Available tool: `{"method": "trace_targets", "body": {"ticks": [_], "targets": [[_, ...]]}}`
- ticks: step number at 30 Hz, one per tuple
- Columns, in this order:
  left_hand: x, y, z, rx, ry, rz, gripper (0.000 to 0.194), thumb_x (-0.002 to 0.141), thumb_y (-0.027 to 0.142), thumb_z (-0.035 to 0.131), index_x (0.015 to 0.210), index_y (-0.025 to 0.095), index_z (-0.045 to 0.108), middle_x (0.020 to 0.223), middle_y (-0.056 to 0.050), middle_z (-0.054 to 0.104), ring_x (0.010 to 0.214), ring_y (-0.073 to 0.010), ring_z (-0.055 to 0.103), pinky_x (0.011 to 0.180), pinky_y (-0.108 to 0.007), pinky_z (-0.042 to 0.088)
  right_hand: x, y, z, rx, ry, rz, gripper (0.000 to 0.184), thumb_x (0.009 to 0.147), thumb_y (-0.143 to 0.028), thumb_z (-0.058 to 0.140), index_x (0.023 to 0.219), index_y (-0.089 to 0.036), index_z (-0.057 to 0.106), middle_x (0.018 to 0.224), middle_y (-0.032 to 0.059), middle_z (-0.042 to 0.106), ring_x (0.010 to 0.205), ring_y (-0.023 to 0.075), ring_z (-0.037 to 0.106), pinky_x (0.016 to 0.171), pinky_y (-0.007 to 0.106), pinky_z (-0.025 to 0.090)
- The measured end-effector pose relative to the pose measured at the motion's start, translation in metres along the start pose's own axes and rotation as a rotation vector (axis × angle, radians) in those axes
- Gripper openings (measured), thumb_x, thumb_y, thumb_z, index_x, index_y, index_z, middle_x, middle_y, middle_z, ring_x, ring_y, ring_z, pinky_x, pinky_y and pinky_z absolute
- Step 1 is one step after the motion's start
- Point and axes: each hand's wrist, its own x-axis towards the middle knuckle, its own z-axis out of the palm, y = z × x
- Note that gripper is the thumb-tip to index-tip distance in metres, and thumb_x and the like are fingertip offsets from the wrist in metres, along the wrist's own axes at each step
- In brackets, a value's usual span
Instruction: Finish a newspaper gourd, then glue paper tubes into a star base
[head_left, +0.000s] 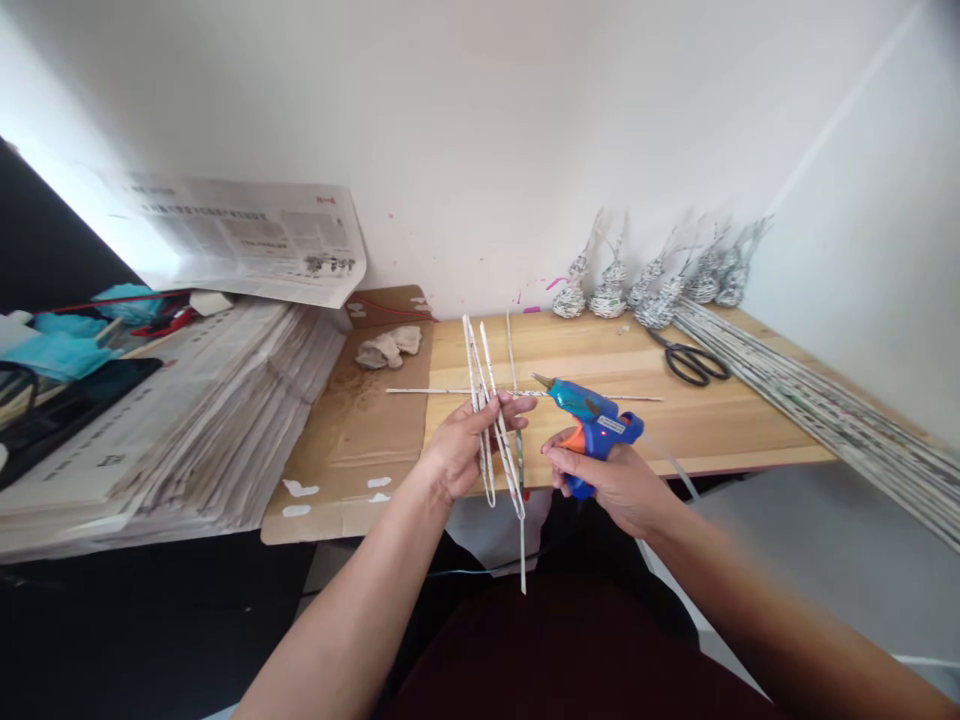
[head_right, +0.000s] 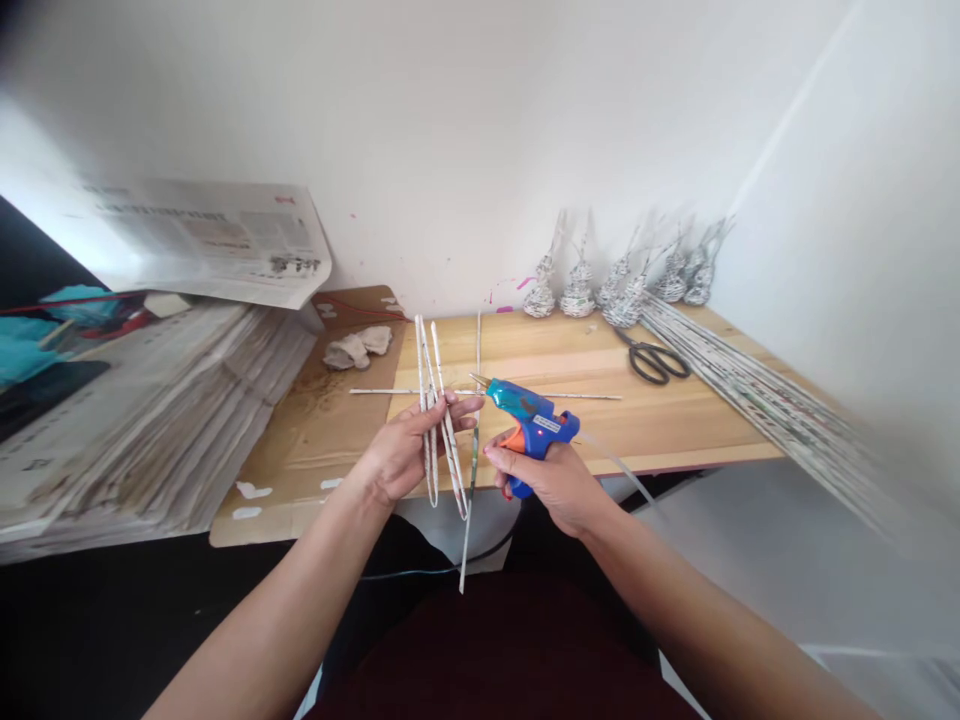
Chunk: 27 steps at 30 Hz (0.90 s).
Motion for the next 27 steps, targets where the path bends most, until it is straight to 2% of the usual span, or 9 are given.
{"method": "trace_targets", "body": {"ticks": [3, 9, 12, 15, 18, 21, 24, 27], "targets": [[-0.001, -0.003, 0.005, -0.003, -0.021, 0.003, 0.010, 0.094, 0.024, 0.060, 0.093, 0.015, 0.064, 0.099, -0.009, 0.077, 0.077, -0.0125, 0.069, 0.066, -0.021, 0.050, 0.002, 0.002, 0.006, -0.030, 0.008, -0.018, 0.026, 0.074, -0.043, 0.080, 0.073, -0.019, 0.069, 0.066, 0.0004, 0.064, 0.060, 0.0130, 0.058, 0.057, 0.029, 0.050], [0.006, -0.009, 0.012, -0.003, 0.034, -0.008, 0.013, 0.086, 0.026, 0.070, 0.091, 0.015, 0.066, 0.077, -0.005, 0.071, 0.068, -0.0148, 0.067, 0.061, -0.025, 0.052, 0.005, 0.000, 0.013, -0.216, -0.003, -0.112, 0.021, 0.068, -0.036, 0.083, 0.078, -0.022, 0.071, 0.079, 0.0003, 0.070, 0.076, 0.0187, 0.065, 0.077, 0.038, 0.056], [0.011, -0.011, 0.013, 0.033, -0.014, 0.002, 0.018, 0.081, 0.027, 0.075, 0.090, 0.014, 0.068, 0.080, -0.006, 0.072, 0.070, -0.0141, 0.066, 0.065, -0.025, 0.052, 0.007, 0.000, 0.013, -0.381, 0.005, -0.157, 0.017, 0.070, -0.034, 0.080, 0.073, -0.024, 0.068, 0.076, -0.0003, 0.069, 0.075, 0.0200, 0.065, 0.078, 0.039, 0.055], [0.015, -0.011, 0.012, 0.081, -0.050, 0.020, 0.016, 0.078, 0.024, 0.076, 0.085, 0.013, 0.068, 0.081, -0.005, 0.072, 0.067, -0.0113, 0.064, 0.064, -0.022, 0.050, 0.010, 0.001, 0.012, -0.439, 0.018, -0.206, 0.015, 0.072, -0.034, 0.078, 0.073, -0.024, 0.067, 0.076, -0.0001, 0.069, 0.075, 0.0206, 0.064, 0.078, 0.040, 0.055], [0.020, -0.008, 0.009, 0.175, -0.042, 0.026, 0.020, 0.082, 0.033, 0.073, 0.082, 0.014, 0.067, 0.075, -0.005, 0.071, 0.060, -0.0105, 0.061, 0.058, -0.022, 0.046, 0.013, 0.002, 0.010, -0.407, 0.037, -0.176, 0.014, 0.074, -0.033, 0.076, 0.083, -0.023, 0.071, 0.086, 0.0019, 0.072, 0.082, 0.0220, 0.067, 0.082, 0.041, 0.055], [0.027, 0.000, 0.006, 0.287, -0.042, 0.042, 0.028, 0.087, 0.043, 0.067, 0.085, 0.015, 0.066, 0.077, -0.007, 0.072, 0.061, -0.0106, 0.061, 0.049, -0.018, 0.039, 0.018, 0.001, 0.006, -0.354, 0.068, -0.181, 0.026, 0.076, -0.032, 0.075, 0.099, -0.023, 0.073, 0.105, 0.0038, 0.074, 0.099, 0.0242, 0.067, 0.090, 0.041, 0.053], [0.034, 0.011, 0.006, 0.305, -0.024, 0.064, 0.030, 0.091, 0.045, 0.062, 0.090, 0.015, 0.065, 0.080, -0.007, 0.072, 0.053, -0.0080, 0.057, 0.041, -0.017, 0.030, 0.025, -0.001, 0.001, -0.293, 0.149, -0.200, 0.033, 0.076, -0.035, 0.077, 0.106, -0.023, 0.071, 0.107, 0.0044, 0.074, 0.095, 0.0239, 0.068, 0.084, 0.038, 0.055], [0.040, 0.019, 0.007, 0.277, 0.008, 0.064, 0.029, 0.094, 0.044, 0.056, 0.091, 0.016, 0.062, 0.075, -0.006, 0.071, 0.049, -0.0091, 0.058, 0.040, -0.018, 0.032, 0.034, -0.002, -0.003, -0.220, 0.256, -0.192, 0.034, 0.073, -0.039, 0.080, 0.101, -0.023, 0.071, 0.105, 0.0058, 0.074, 0.086, 0.0231, 0.069, 0.071, 0.035, 0.057]]}}
